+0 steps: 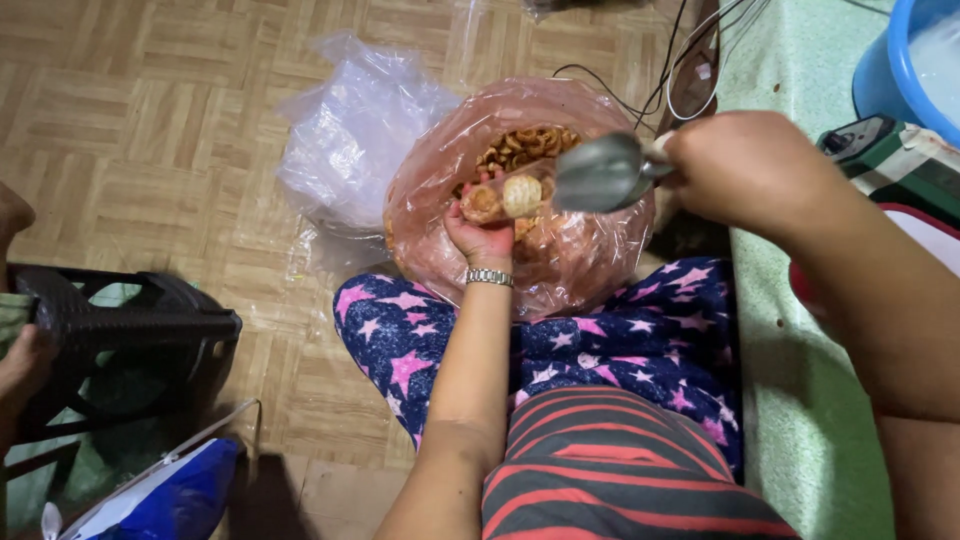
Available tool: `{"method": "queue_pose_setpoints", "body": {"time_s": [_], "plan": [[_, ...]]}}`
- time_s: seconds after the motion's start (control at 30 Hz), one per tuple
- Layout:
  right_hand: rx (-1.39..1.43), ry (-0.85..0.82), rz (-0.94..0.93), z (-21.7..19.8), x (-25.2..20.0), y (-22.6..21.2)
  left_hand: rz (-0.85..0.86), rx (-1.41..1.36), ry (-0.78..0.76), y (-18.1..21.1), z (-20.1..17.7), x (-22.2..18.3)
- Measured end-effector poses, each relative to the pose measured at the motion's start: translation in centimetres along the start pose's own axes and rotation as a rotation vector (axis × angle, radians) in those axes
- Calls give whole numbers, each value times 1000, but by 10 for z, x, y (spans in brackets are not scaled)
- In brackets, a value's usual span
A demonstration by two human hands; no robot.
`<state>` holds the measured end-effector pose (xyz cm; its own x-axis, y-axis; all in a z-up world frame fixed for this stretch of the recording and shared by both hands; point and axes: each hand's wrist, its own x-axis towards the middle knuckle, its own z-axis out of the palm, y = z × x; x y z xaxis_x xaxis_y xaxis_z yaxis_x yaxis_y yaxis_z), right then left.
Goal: Scooping snacks from a large bag into small plastic bags and sealing them with a heat sealer
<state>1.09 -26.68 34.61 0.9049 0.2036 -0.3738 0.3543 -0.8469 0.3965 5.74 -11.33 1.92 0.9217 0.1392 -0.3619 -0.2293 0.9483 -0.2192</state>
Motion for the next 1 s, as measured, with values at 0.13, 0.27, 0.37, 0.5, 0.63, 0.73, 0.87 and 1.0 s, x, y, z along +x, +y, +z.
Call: {"method": "queue_pose_setpoints", "body": {"time_s": [0.13, 0.27, 0.37, 0.5, 0.63, 0.73, 0.87, 1.0], "plan": [[-6, 112, 55, 6, 3, 10, 83, 130, 203, 7, 13, -9], [209, -33, -45, 131, 105, 3, 92, 15, 238, 15, -43, 34], [366, -44, 83, 226, 175, -37, 75, 67, 315, 1, -24, 21], [908, 237, 111, 267, 188, -74, 47, 98, 314, 1, -21, 7], [1309, 956, -157, 171, 105, -86, 84, 24, 129, 12, -9, 12], [1381, 972, -346, 152, 73, -84, 91, 80, -139, 9, -25, 16], [1443, 675, -411, 190, 88, -91, 76, 171, -281, -13, -3, -13], [1653, 562, -357, 170, 64, -98, 0, 259, -403, -11, 24, -43]]}}
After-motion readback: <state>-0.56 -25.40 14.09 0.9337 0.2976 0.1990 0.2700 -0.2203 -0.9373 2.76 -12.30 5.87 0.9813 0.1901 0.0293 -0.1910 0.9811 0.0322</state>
